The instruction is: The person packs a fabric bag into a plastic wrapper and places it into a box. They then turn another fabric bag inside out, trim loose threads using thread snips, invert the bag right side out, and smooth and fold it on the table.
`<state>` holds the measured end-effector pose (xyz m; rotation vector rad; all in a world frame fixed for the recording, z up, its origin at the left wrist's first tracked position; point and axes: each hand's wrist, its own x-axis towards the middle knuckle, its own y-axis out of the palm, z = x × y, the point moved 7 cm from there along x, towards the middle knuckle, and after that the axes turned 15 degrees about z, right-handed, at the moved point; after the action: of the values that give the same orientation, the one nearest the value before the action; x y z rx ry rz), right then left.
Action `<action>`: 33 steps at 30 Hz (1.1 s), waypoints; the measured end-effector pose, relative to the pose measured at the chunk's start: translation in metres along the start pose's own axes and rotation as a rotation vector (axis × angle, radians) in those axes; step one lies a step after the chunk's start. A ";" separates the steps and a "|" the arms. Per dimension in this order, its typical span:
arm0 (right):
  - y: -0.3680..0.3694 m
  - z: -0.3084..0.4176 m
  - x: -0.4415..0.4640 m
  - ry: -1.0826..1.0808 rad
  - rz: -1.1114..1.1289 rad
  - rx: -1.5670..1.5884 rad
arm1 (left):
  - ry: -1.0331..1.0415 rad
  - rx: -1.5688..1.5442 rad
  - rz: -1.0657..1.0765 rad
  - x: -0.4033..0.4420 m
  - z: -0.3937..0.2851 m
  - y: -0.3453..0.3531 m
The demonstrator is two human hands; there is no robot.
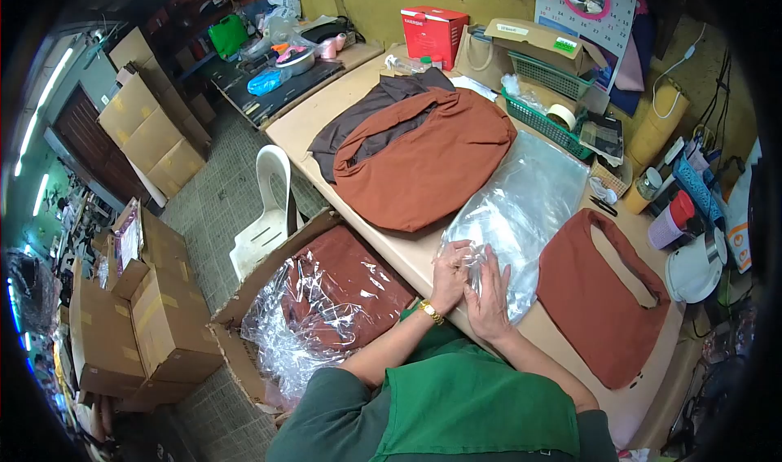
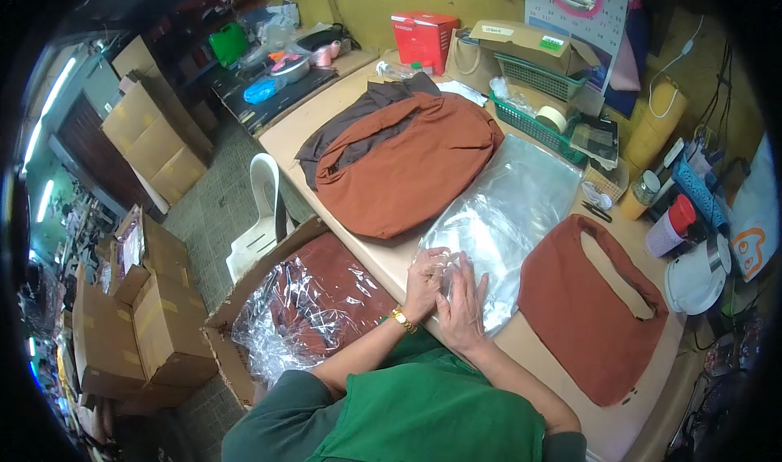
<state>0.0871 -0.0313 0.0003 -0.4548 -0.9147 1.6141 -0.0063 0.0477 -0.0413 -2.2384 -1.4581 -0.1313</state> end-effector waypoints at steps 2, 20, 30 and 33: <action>0.002 0.002 -0.005 -0.061 -0.007 -0.046 | 0.018 -0.048 -0.043 0.000 0.009 0.004; 0.024 -0.027 0.025 0.211 0.344 -0.340 | -0.025 0.201 0.177 -0.023 0.002 0.000; -0.014 -0.073 0.072 0.532 0.408 -0.266 | -0.139 0.496 0.414 -0.030 -0.084 -0.039; -0.015 -0.088 0.089 0.487 0.490 -0.303 | -0.206 0.549 0.475 -0.035 -0.105 -0.073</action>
<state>0.1376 0.0816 -0.0264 -1.3030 -0.7005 1.6809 -0.0685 -0.0022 0.0647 -2.0903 -0.8645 0.5924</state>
